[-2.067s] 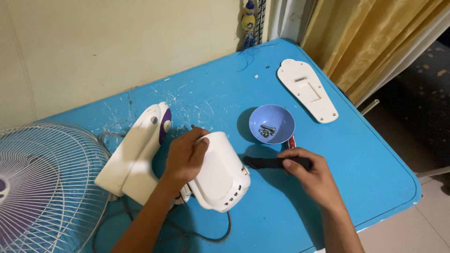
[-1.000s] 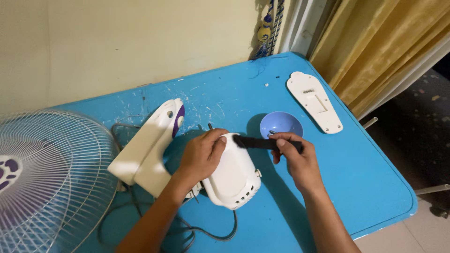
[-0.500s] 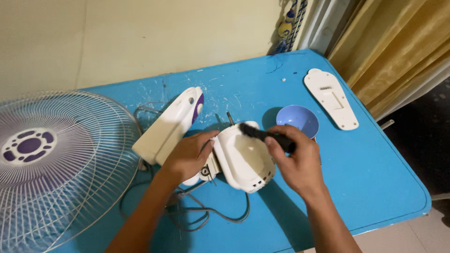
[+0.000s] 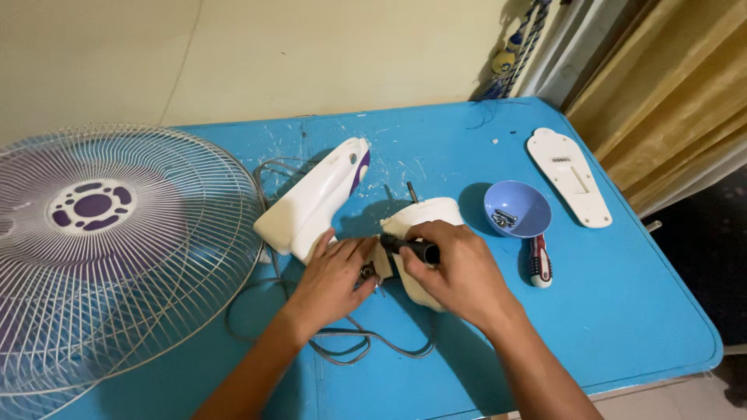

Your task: The person uses a brush to clean the exterior and interior surfaces of a disassembled electric fan motor and stand on a blue table. The fan cage and other parts remain nearby while the person rotates the components to reach different areas.

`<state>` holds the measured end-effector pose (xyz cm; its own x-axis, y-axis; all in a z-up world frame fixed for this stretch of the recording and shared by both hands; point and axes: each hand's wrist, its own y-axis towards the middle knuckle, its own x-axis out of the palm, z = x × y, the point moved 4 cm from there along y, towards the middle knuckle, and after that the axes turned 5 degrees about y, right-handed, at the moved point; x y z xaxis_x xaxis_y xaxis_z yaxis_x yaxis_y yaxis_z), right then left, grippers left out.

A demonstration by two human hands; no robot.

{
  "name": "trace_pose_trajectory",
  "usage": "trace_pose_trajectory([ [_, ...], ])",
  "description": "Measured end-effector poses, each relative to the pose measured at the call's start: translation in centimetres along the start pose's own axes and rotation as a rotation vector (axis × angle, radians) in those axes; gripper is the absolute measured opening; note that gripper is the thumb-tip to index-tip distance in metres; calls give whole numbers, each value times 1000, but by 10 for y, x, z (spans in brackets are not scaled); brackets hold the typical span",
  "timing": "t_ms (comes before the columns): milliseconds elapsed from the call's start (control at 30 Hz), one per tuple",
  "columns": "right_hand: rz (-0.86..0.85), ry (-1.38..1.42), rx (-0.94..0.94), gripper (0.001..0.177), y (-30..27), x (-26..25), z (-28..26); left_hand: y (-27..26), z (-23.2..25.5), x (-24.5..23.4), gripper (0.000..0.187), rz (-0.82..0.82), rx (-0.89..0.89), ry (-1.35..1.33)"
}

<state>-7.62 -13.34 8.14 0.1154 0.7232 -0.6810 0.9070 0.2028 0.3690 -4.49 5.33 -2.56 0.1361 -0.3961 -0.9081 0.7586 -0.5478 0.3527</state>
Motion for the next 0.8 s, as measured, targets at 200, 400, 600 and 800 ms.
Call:
trace_pose_trajectory([
  [200,46,-15,-16,28,18,3,-6,-4,1,4,65,105,12,-8],
  [400,1,-97,67,28,14,3,-10,-4,-2,3,70,30,-20,-33],
  [600,-40,-164,28,25,-3,8,-24,-6,-1,-1,93,-46,-2,-37],
  [800,-50,-227,5,28,-31,32,-23,-8,-2,13,88,-42,-53,6],
])
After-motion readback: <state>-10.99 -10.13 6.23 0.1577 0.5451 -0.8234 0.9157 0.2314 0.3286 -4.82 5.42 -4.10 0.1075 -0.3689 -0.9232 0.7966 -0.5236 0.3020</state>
